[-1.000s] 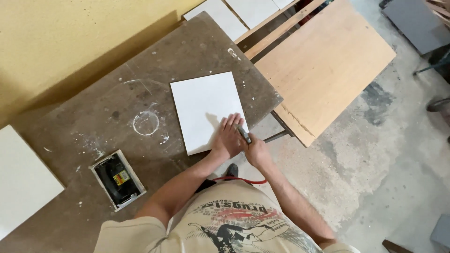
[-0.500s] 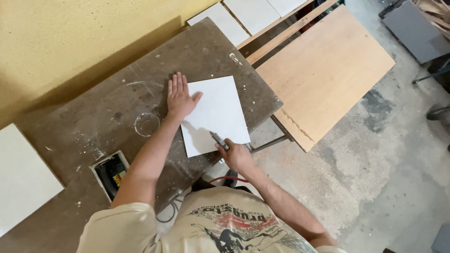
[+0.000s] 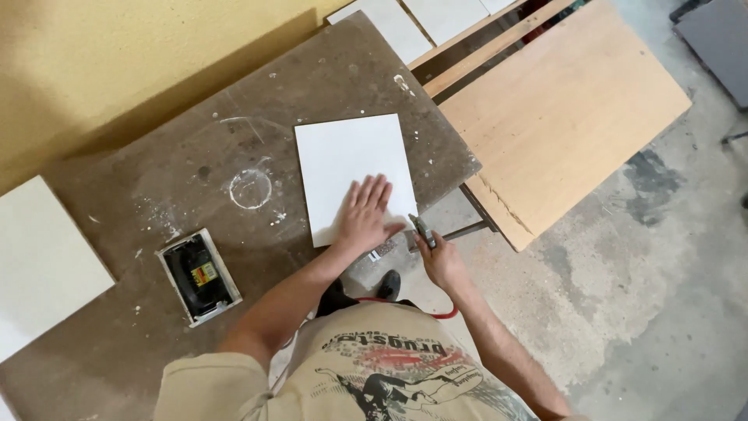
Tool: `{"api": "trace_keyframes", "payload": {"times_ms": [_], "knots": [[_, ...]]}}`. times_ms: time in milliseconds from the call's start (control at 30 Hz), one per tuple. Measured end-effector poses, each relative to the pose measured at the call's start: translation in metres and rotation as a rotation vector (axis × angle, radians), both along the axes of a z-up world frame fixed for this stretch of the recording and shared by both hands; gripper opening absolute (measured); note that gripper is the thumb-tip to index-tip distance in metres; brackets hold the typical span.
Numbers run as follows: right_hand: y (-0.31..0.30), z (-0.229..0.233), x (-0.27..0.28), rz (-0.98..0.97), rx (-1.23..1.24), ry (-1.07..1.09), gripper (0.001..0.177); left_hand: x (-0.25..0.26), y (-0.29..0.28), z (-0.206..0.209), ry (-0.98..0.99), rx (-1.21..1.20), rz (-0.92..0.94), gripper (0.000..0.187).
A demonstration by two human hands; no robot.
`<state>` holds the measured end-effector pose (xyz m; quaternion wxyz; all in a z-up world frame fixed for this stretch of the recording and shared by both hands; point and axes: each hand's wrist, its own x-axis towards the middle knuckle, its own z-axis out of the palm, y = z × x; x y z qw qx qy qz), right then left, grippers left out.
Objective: Sanding the edges and surfaces of white panels using a hand sanding block and trimming edges with a utility knife.
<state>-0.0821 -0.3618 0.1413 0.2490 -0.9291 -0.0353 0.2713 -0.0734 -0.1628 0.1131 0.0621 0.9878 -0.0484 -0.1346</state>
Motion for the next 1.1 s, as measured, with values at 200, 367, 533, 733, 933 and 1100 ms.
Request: {"api": "trace_keyframes", "payload": {"times_ms": [200,367,533,733,933,1100], "knots": [[0.016,-0.002,-0.004,0.224,0.097,0.049,0.079,-0.063,0.082,-0.061,-0.245,-0.203,0.435,0.101],[0.067,-0.021,0.001,0.081,0.659,0.358,0.060,-0.109,0.075,-0.072,-0.237,-0.363,0.730,0.067],[0.153,-0.002,-0.009,-0.084,1.125,0.624,0.069,-0.155,0.022,-0.007,-0.111,-0.931,0.761,0.058],[0.128,-0.043,0.010,0.171,0.871,-0.152,0.041,-0.168,0.085,-0.052,-0.295,-0.814,0.968,0.043],[-0.005,-0.096,0.034,-0.440,0.443,-0.089,0.076,-0.153,0.148,-0.101,-0.248,-0.354,0.978,0.047],[-0.019,-0.102,0.029,-0.712,1.128,0.506,0.036,-0.141,0.157,-0.122,-0.048,-0.180,1.057,0.056]]}}
